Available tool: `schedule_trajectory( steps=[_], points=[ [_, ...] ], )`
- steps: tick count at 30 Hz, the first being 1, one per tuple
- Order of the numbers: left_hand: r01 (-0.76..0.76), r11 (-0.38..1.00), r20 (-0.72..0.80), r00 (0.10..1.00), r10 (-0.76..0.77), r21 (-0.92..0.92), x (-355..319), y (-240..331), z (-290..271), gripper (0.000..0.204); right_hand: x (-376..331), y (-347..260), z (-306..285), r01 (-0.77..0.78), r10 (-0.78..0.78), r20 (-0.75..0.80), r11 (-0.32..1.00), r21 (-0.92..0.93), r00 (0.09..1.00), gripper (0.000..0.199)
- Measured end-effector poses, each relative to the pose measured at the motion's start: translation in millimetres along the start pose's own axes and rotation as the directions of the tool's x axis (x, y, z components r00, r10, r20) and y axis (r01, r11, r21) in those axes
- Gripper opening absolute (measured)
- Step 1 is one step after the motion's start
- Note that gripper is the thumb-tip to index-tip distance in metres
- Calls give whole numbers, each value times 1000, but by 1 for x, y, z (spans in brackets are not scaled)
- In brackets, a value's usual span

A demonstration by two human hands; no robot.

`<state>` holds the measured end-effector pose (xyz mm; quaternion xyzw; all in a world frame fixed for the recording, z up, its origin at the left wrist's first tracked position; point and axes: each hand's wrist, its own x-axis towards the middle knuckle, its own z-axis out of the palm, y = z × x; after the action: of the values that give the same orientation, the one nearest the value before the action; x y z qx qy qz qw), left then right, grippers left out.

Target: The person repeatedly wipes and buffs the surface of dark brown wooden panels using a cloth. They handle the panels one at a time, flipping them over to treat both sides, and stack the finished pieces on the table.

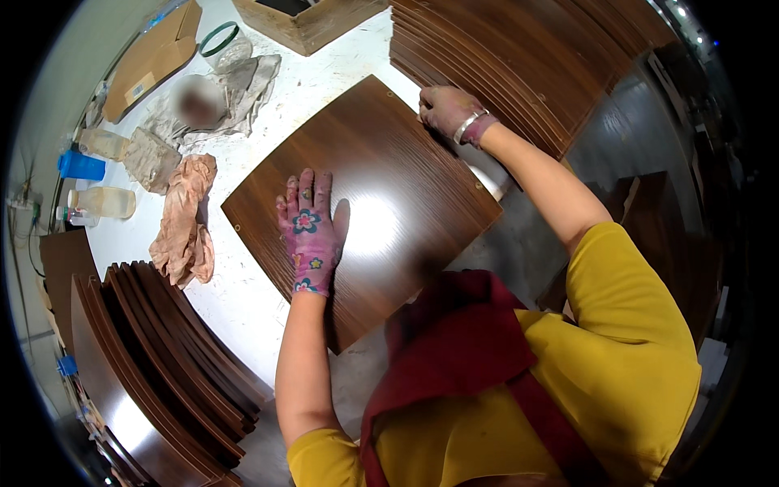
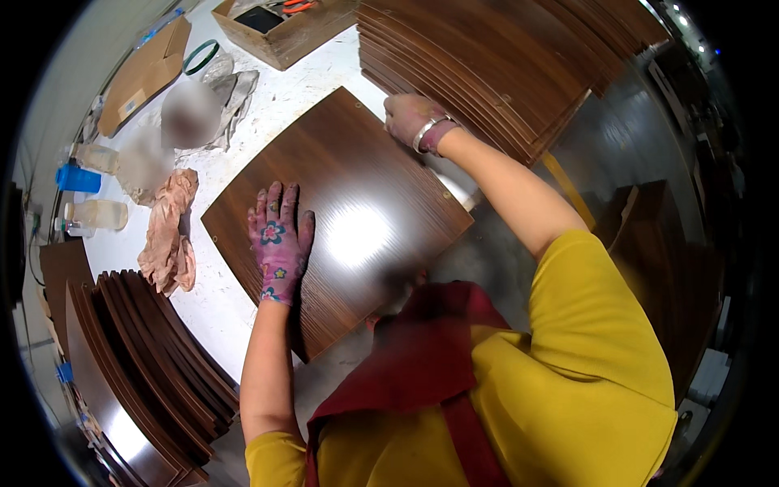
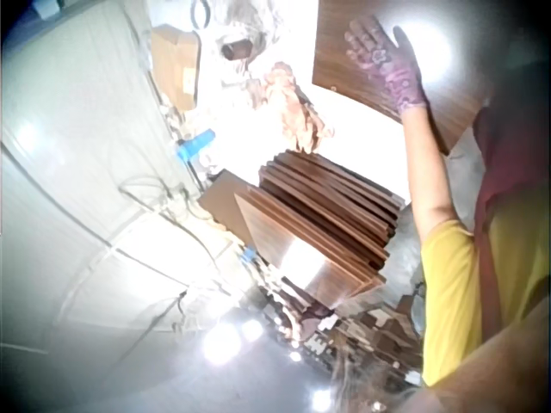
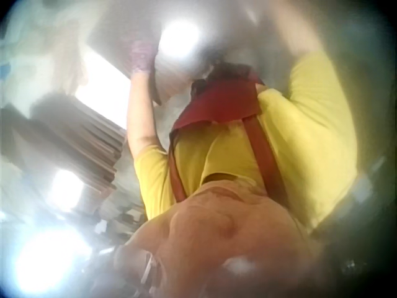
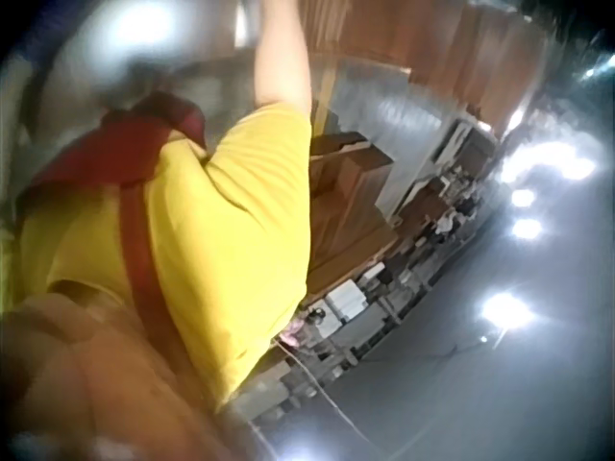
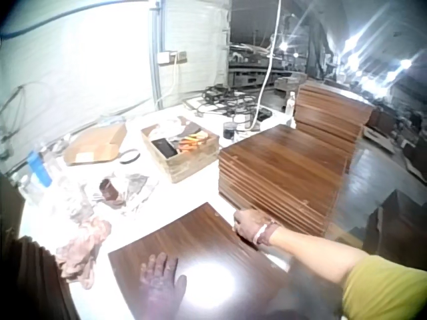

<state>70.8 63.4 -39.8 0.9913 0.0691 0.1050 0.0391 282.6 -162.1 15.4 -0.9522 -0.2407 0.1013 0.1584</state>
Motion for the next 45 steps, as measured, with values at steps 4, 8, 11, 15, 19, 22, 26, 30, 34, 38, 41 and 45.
schedule_trajectory(
  steps=[4, 8, 11, 15, 19, 22, 26, 30, 34, 38, 41, 45],
  points=[
    [5, 1000, -1, 1000, -5, 20, -1, 1, 1, 53, -50, 14, -4, -60, 58, 55, 998, 21, 997, 22],
    [-13, 1000, -11, 1000, 13, 17, -1, 1, 0, 52, -105, 32, -5, -37, 34, 59, 998, 51, 998, 19],
    [-18, 999, -26, 999, 19, 27, -1, 3, 1, 50, -148, 40, -3, -77, 73, 48, 993, 87, 996, 18],
    [-21, 999, -28, 999, 22, 34, -1, 3, 5, 51, -195, 63, 2, -90, 82, 122, 994, 60, 989, 15],
    [-43, 997, -6, 999, 43, 65, -2, 2, 5, 52, -250, 59, 15, -228, 235, -9, 950, 213, 972, 20],
    [-109, 990, 18, 994, 108, 85, -5, -7, 9, 53, -259, 63, 27, -184, 302, -239, 891, 416, 923, 29],
    [-202, 976, 37, 979, 199, 84, -19, -11, 4, 54, -243, 51, 37, -118, 331, -374, 864, 489, 866, 32],
    [-217, 969, 14, 976, 216, 118, -27, -10, 6, 53, -235, 39, 79, -31, 259, -517, 913, 407, 816, 29],
    [-203, 974, 12, 979, 203, 104, -28, -10, 4, 52, -244, 24, 84, 28, 207, -455, 889, 457, 866, 25],
    [-210, 972, 24, 978, 209, 103, -25, -9, 6, 52, -233, 34, 62, -63, 292, -505, 905, 422, 812, 24],
    [-190, 977, 31, 982, 188, 94, -26, -9, 7, 52, -233, 22, 72, -58, 246, -475, 925, 375, 845, 25],
    [-194, 976, 26, 981, 193, 96, -26, -6, 7, 52, -252, -29, 114, 134, 17, -519, 958, 254, 855, 18]
  ],
)
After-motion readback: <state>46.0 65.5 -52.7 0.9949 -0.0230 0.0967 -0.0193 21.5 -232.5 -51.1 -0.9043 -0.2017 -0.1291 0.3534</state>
